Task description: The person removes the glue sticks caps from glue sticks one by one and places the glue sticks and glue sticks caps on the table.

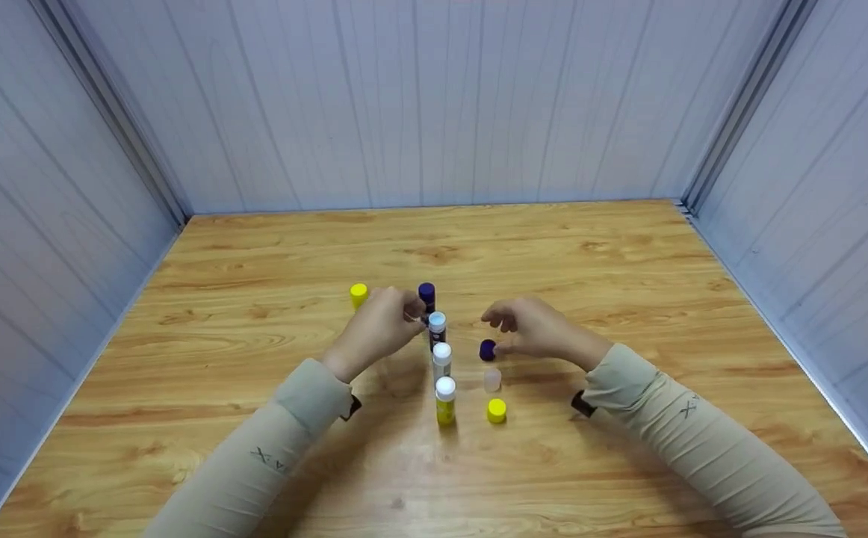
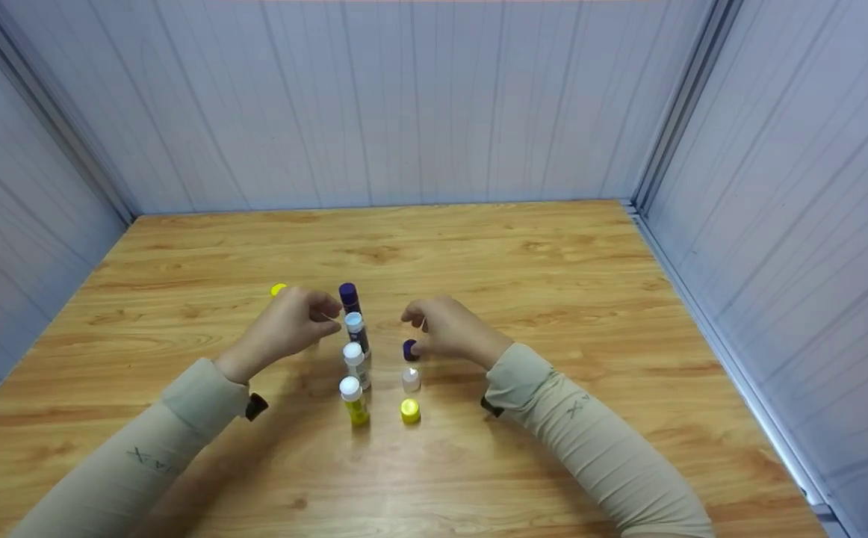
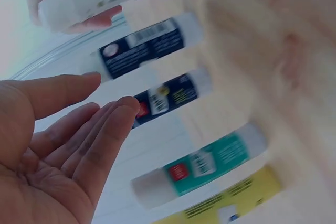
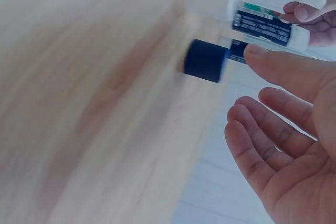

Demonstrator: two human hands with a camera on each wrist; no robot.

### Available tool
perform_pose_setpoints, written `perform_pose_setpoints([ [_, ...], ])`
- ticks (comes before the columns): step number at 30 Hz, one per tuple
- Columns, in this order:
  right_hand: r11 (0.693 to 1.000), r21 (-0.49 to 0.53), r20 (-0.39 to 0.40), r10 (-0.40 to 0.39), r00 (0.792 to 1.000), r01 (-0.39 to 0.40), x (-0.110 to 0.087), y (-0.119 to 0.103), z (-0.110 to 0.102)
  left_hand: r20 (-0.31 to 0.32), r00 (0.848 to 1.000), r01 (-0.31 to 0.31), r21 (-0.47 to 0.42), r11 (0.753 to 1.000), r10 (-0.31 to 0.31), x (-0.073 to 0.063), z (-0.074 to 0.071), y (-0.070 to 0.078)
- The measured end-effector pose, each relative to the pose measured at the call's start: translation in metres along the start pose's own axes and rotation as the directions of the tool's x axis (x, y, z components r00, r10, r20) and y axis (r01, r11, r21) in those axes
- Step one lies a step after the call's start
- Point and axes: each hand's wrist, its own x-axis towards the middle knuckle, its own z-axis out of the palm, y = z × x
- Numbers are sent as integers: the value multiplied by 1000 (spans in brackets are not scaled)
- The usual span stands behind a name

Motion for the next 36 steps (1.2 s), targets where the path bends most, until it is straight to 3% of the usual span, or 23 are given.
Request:
perform_pose_setpoints([
  [6,1000,22,-65,-2,998,4,-4,0,-5,-127,991,-41,41,998,45,6,-9,7],
  [10,999,37,-95,-27,995,31,-4,2,-4,-162,986,-34,81,996,47,14,-9,9],
  [15,997,41,-121,-61,991,67,-5,2,-1,-95,995,28,157,987,-13,24,-8,8],
  [20,997,58,-114,-43,993,50,-6,1,-2,-23,997,72,206,976,-69,35,-7,4],
  [29,996,76,-127,-39,991,49,-7,1,-3,-3,994,109,247,963,-112,46,-1,2],
  [36,996,73,-142,-38,989,49,-9,2,-3,10,991,127,216,968,-132,50,-1,2],
])
